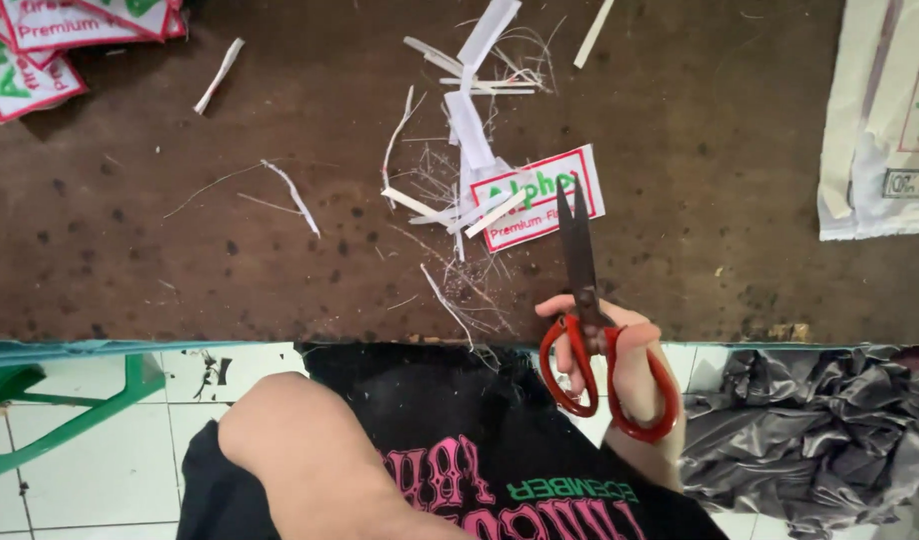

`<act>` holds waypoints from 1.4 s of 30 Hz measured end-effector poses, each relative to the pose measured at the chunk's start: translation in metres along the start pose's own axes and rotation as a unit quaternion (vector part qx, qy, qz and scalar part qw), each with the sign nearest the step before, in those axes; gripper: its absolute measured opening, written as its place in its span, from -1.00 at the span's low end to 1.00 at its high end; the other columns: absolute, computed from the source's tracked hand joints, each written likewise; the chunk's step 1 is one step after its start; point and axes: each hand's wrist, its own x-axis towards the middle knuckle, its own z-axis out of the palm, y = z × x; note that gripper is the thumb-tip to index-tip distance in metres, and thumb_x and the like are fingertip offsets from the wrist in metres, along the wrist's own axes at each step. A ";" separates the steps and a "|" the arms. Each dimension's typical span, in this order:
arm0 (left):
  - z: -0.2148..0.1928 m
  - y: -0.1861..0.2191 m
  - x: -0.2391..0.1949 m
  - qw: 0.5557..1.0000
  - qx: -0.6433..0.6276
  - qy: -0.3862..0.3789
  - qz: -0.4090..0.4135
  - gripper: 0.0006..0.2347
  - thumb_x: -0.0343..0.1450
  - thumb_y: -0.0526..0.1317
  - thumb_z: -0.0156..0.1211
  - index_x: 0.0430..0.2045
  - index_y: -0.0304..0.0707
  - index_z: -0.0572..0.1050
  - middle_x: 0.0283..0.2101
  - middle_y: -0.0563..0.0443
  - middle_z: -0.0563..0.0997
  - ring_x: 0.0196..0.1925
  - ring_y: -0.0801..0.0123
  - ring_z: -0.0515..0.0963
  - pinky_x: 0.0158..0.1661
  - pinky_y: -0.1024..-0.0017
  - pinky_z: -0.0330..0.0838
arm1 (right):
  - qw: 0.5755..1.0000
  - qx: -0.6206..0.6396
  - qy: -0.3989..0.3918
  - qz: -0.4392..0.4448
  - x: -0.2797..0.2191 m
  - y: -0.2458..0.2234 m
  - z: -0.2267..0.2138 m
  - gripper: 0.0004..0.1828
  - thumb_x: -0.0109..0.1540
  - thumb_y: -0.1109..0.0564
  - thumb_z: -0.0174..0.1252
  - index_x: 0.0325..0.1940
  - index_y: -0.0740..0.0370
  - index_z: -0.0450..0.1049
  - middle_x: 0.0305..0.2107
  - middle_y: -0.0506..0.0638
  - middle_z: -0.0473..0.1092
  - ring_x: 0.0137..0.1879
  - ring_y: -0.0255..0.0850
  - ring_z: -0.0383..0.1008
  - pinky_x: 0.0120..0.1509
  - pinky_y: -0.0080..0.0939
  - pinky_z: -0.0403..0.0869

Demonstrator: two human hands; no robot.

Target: Using scissors to cut individual fabric labels from a larger sheet of printed labels.

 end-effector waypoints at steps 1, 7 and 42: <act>0.000 0.001 -0.003 1.000 -0.008 0.000 0.002 -0.90 0.43 -0.48 0.04 -0.28 -0.31 0.41 -0.17 -0.12 0.54 -0.12 0.03 0.53 0.00 0.16 0.37 | 1.000 -0.019 -0.006 0.013 0.001 -0.005 0.000 0.32 0.00 -0.86 -0.43 -0.06 0.42 0.57 -0.75 0.11 0.43 -0.76 -0.23 0.43 -0.73 -0.39 0.41; 0.005 -0.005 -0.023 0.999 -0.054 0.004 0.002 -0.93 0.44 -0.45 0.02 -0.35 -0.27 0.40 -0.23 -0.06 0.53 -0.19 0.05 0.51 -0.04 0.17 0.34 | 0.994 -0.057 -0.081 0.054 -0.004 -0.007 -0.009 0.20 0.17 -0.73 -0.48 -0.12 0.45 0.56 -0.76 0.13 0.44 -0.80 -0.22 0.41 -0.73 -0.36 0.38; 0.032 -0.073 -0.009 0.973 -0.059 0.066 -0.214 -0.84 0.61 -0.14 -0.11 -0.23 -0.24 0.28 -0.32 0.08 0.47 -0.34 0.46 0.40 -0.34 0.42 0.29 | 0.971 0.203 -0.085 -0.091 -0.032 0.009 -0.017 0.20 0.19 -0.71 0.08 0.21 0.58 0.33 -0.45 0.09 0.51 -0.43 -0.26 0.49 -0.42 -0.32 0.49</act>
